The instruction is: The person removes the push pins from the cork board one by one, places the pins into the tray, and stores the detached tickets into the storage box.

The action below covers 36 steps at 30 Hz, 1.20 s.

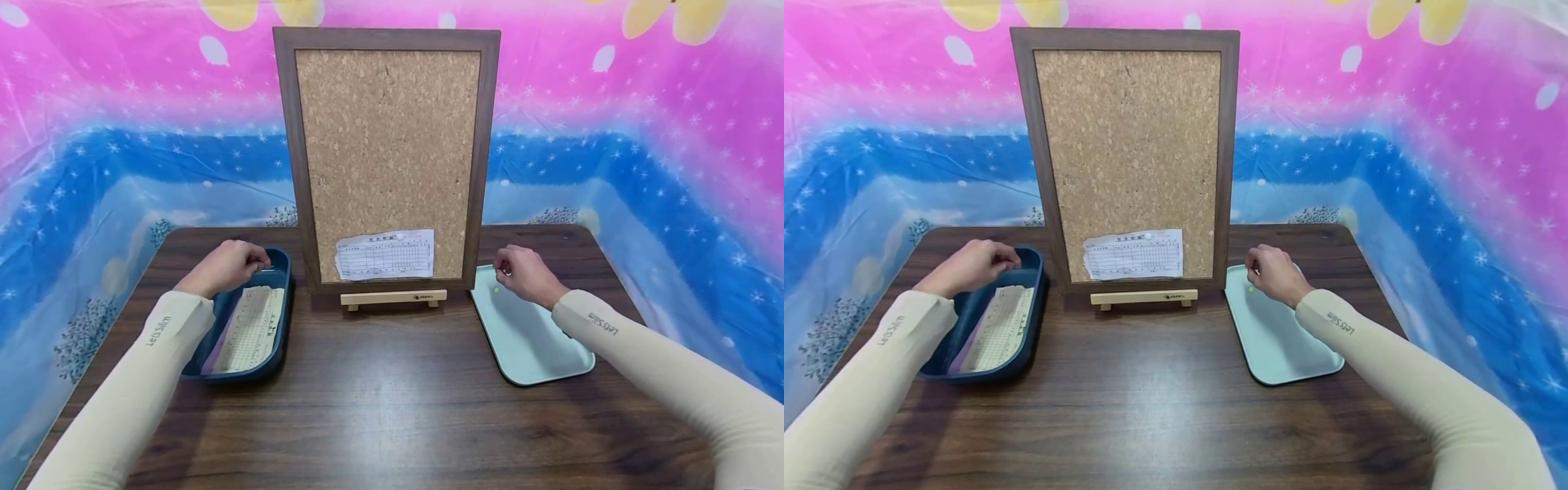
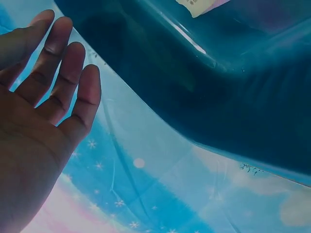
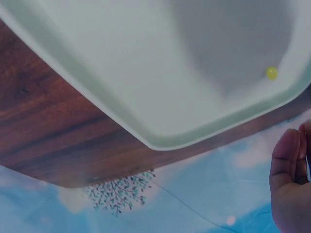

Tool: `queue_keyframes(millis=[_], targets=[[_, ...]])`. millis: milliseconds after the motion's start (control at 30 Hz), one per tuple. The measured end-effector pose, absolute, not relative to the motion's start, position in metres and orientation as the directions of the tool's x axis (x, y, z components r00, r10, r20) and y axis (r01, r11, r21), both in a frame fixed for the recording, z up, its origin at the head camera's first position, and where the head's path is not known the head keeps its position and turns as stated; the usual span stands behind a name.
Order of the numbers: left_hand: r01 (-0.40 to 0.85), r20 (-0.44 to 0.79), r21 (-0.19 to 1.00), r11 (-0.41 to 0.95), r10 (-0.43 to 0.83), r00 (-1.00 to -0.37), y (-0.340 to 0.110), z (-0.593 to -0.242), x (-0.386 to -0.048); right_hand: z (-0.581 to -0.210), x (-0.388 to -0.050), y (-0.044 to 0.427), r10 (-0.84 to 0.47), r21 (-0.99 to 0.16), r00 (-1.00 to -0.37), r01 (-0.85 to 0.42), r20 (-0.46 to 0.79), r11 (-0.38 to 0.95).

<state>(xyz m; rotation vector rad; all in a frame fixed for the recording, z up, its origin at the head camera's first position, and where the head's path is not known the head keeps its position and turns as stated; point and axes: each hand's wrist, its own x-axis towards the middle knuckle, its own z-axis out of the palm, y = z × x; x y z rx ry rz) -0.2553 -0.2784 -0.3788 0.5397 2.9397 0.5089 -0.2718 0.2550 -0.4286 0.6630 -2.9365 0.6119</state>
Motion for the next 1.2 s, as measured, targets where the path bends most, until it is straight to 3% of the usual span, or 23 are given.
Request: queue_keyframes(millis=[733,900,1200], targets=[[0.261,-0.095,0.391,0.882,0.321,-0.942,-0.277,-0.386,-0.251,-0.470,-0.277,0.263,-0.403,-0.374,-0.913,-0.396,0.061,0.839],[0.257,-0.082,0.412,0.874,0.316,-0.945,-0.275,-0.383,-0.251,-0.466,-0.277,0.263,-0.410,-0.347,-0.908,-0.412,0.083,0.843],[0.294,-0.020,0.447,0.845,0.339,-0.941,-0.269,-0.381,-0.248,-0.446,-0.268,0.252,-0.406,-0.345,-0.879,-0.473,0.251,0.811]])
